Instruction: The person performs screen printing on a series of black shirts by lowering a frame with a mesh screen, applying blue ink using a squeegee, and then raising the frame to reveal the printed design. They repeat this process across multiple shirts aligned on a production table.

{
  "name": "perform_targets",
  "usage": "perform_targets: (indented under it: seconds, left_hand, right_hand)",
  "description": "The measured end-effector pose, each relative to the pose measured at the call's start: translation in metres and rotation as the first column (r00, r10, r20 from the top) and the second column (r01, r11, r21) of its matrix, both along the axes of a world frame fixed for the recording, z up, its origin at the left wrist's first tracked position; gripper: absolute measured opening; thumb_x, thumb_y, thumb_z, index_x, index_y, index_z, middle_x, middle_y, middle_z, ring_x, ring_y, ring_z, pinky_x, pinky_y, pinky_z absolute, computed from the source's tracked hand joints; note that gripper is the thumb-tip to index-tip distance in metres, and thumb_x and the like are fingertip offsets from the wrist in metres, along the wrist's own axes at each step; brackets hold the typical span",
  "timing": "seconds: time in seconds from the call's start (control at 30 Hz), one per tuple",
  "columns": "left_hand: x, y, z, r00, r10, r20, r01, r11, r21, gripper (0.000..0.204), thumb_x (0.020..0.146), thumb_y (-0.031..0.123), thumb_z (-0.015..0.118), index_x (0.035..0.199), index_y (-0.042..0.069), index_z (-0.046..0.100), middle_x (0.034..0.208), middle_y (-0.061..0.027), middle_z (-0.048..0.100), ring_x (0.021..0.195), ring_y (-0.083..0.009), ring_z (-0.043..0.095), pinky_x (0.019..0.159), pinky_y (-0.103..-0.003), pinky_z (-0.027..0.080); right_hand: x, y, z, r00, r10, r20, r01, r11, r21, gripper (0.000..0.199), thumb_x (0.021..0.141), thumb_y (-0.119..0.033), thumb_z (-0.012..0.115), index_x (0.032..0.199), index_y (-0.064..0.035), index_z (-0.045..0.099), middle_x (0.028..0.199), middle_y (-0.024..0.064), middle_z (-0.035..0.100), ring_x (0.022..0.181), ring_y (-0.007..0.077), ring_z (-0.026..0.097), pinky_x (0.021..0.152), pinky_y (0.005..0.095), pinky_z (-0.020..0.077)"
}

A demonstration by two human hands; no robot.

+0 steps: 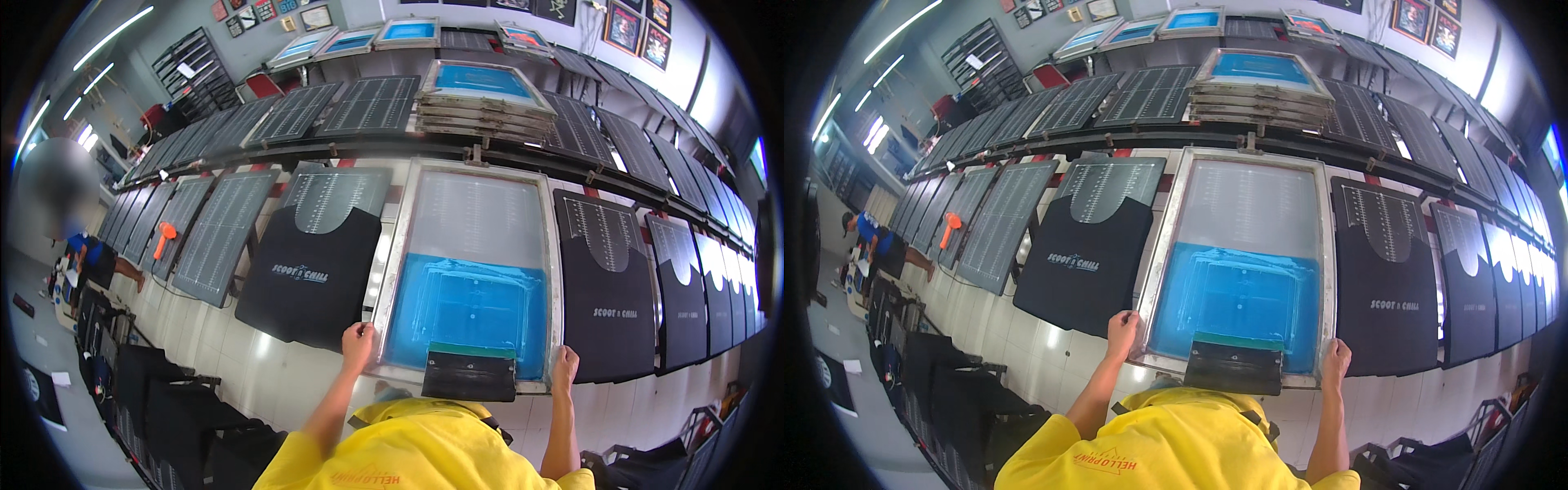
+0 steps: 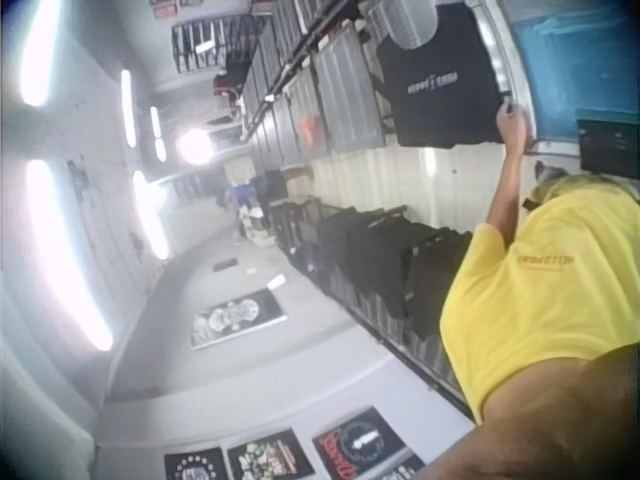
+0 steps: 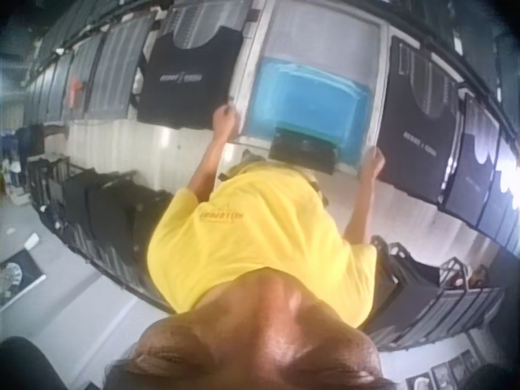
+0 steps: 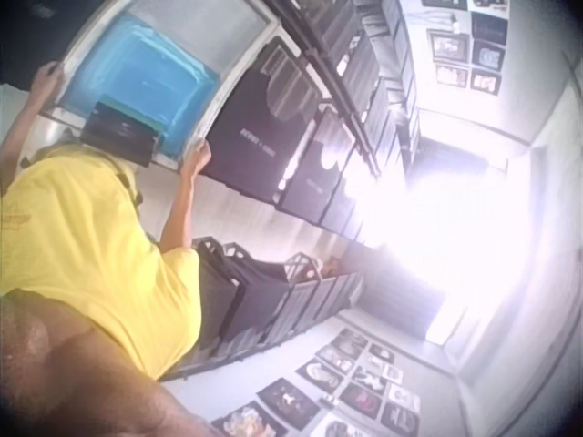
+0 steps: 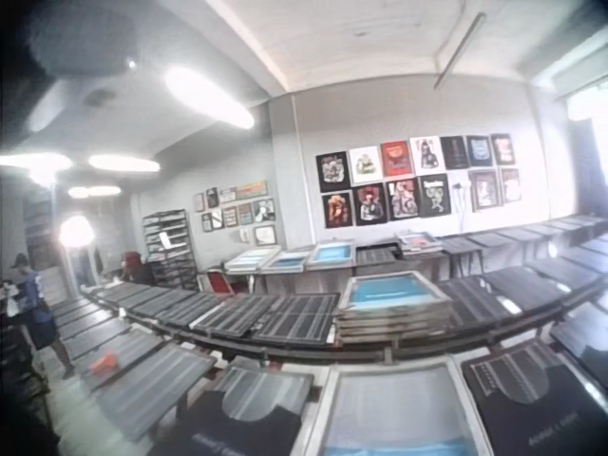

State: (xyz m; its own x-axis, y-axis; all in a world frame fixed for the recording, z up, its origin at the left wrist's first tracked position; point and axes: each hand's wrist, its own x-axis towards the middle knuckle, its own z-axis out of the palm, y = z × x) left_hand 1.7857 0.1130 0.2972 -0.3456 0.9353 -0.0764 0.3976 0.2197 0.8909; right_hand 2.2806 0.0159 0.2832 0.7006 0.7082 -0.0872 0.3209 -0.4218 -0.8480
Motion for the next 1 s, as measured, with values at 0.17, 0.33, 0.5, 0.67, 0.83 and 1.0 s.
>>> perform_targets:
  seconds: [0.17,0.33,0.5,0.67,0.83,1.0]
  left_hand:
    - [-0.004,0.002,0.002,0.994,0.010,0.108,-0.006,0.999,-0.037,0.027,0.093,0.021,0.064,0.092,-0.005,0.070,0.072,-0.0047,0.065,0.067,-0.0116,0.056,0.064,-0.030,0.044]
    - [-0.004,0.001,0.006,0.988,0.014,0.151,-0.009,0.999,-0.036,0.024,0.093,0.018,0.064,0.093,-0.005,0.070,0.075,-0.0037,0.065,0.069,-0.0106,0.056,0.064,-0.028,0.044]
    - [-0.004,0.001,0.009,0.993,0.019,0.118,-0.012,0.998,-0.063,0.022,0.092,0.017,0.065,0.095,-0.003,0.071,0.076,-0.0042,0.066,0.070,-0.0115,0.058,0.065,-0.029,0.045]
    - [-0.008,0.002,0.008,0.988,-0.036,-0.153,0.026,0.997,-0.069,0.025,0.090,0.023,0.064,0.094,-0.001,0.072,0.078,-0.0162,0.069,0.071,-0.0268,0.067,0.067,-0.037,0.049]
    - [0.005,0.009,0.021,0.959,-0.087,-0.269,0.070,0.995,-0.070,0.030,0.091,0.029,0.059,0.092,0.001,0.072,0.084,-0.0216,0.069,0.080,-0.0401,0.068,0.072,-0.046,0.052]
    - [0.009,0.002,0.036,0.962,-0.065,-0.264,0.016,0.983,-0.184,0.031,0.090,0.030,0.058,0.093,0.003,0.073,0.090,-0.0218,0.070,0.089,-0.0408,0.068,0.079,-0.048,0.053]
  right_hand:
    - [-0.003,0.002,0.007,0.999,-0.008,0.046,0.009,1.000,-0.025,0.033,0.095,-0.020,0.051,0.095,0.0074,0.068,0.068,0.0134,0.059,0.065,0.0169,0.053,0.064,0.0370,0.0435]
    - [-0.022,0.005,0.029,0.999,-0.043,0.001,0.043,0.999,0.001,0.032,0.095,-0.020,0.051,0.091,0.0072,0.066,0.069,0.0152,0.059,0.063,0.0221,0.053,0.065,0.0405,0.0435]
    - [-0.018,0.008,0.033,0.999,0.012,0.050,-0.008,0.997,-0.074,0.032,0.095,-0.021,0.051,0.094,0.0075,0.066,0.077,0.0207,0.064,0.069,0.0270,0.059,0.070,0.0420,0.0458]
    - [-0.008,0.007,0.001,0.992,0.022,0.125,-0.018,0.999,-0.026,0.032,0.095,-0.020,0.050,0.101,0.0069,0.067,0.097,0.0276,0.067,0.094,0.0382,0.064,0.084,0.0451,0.0474]
    - [-0.015,0.008,-0.016,0.918,-0.174,0.356,0.143,0.983,0.110,0.034,0.097,-0.019,0.048,0.102,0.0100,0.065,0.090,0.0212,0.069,0.089,0.0344,0.064,0.083,0.0421,0.0475]
    - [0.014,0.015,-0.029,0.989,0.115,0.096,-0.102,0.985,-0.137,0.038,0.098,-0.023,0.048,0.110,0.0088,0.066,0.103,0.0228,0.068,0.096,0.0323,0.063,0.087,0.0395,0.0487]
